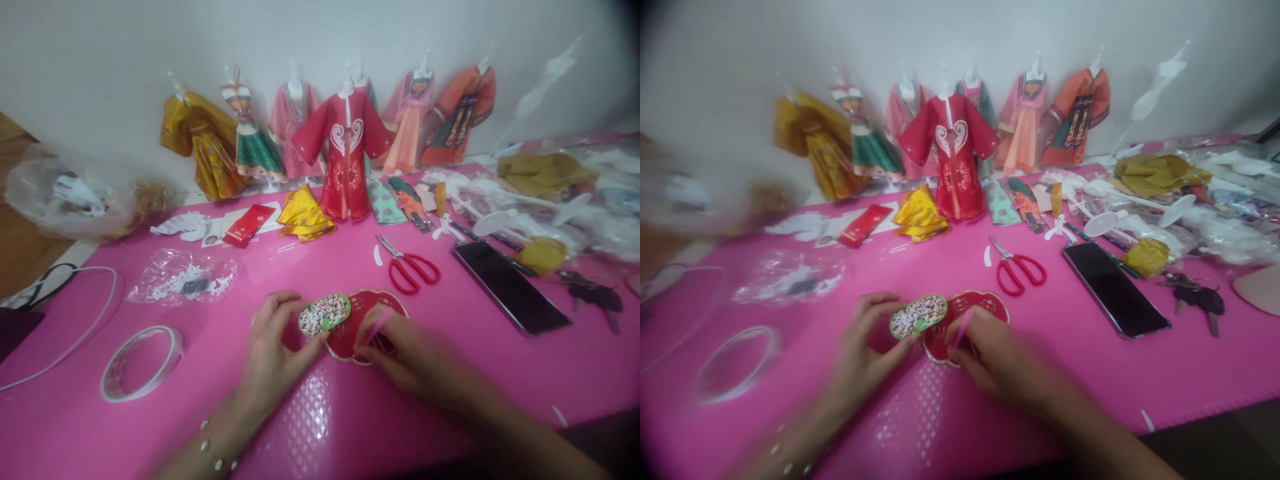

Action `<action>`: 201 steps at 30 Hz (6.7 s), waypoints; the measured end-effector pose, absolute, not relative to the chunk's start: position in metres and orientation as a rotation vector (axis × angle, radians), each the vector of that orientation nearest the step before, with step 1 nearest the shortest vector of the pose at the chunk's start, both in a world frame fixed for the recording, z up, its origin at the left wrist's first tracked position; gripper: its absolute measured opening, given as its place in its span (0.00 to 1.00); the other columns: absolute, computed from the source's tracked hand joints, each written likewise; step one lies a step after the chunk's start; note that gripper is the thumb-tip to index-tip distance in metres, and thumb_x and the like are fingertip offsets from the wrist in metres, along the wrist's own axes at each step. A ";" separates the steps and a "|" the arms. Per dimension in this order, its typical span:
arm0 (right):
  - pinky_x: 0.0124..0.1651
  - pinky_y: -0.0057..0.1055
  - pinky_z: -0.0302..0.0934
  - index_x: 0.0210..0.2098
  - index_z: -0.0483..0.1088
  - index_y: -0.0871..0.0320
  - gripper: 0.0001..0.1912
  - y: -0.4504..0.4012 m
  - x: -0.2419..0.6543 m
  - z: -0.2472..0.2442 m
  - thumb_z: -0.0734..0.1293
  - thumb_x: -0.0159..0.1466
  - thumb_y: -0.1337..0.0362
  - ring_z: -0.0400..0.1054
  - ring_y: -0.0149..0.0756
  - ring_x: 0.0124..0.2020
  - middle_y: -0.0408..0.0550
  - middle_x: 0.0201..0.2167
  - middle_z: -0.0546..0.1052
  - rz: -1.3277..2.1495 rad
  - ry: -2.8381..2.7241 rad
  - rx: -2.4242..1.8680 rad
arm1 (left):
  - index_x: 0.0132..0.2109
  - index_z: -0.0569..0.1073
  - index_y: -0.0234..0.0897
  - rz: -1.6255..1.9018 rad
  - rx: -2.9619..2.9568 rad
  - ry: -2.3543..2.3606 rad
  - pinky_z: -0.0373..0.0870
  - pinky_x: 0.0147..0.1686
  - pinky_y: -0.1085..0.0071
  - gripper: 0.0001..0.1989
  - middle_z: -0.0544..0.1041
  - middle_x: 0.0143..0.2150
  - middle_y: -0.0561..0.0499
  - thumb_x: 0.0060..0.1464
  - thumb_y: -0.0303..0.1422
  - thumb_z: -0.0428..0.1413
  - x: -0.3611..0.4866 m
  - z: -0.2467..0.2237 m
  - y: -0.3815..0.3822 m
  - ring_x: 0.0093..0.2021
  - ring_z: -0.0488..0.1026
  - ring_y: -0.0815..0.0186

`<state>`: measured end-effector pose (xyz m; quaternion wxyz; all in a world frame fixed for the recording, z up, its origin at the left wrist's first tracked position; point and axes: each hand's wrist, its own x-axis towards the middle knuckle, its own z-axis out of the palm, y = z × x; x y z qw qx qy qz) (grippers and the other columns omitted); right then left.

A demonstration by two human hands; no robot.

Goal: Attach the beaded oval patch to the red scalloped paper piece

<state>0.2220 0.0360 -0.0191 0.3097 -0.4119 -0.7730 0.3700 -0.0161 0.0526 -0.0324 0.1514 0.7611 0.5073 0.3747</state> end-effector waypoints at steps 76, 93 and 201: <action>0.41 0.31 0.63 0.39 0.67 0.55 0.05 0.036 0.221 -0.023 0.65 0.65 0.71 0.69 0.34 0.38 0.44 0.37 0.74 0.984 -2.113 -1.100 | 0.50 0.75 0.38 0.698 2.349 1.636 0.68 0.51 0.49 0.17 0.70 0.51 0.43 0.54 0.36 0.62 -0.013 -0.043 0.055 0.52 0.68 0.50; 0.46 0.37 0.65 0.40 0.70 0.53 0.06 0.040 0.225 -0.034 0.68 0.65 0.70 0.70 0.38 0.42 0.45 0.37 0.75 0.848 -1.794 -0.904 | 0.50 0.73 0.41 0.794 2.312 1.529 0.67 0.51 0.50 0.15 0.69 0.52 0.44 0.55 0.36 0.61 -0.014 -0.039 0.052 0.53 0.67 0.51; 0.49 0.41 0.59 0.39 0.65 0.54 0.09 0.038 0.215 -0.030 0.64 0.64 0.75 0.66 0.36 0.41 0.41 0.34 0.75 0.666 -2.057 -0.743 | 0.47 0.70 0.39 0.885 2.447 1.138 0.60 0.55 0.42 0.23 0.72 0.42 0.48 0.43 0.34 0.68 -0.001 -0.028 0.041 0.43 0.71 0.56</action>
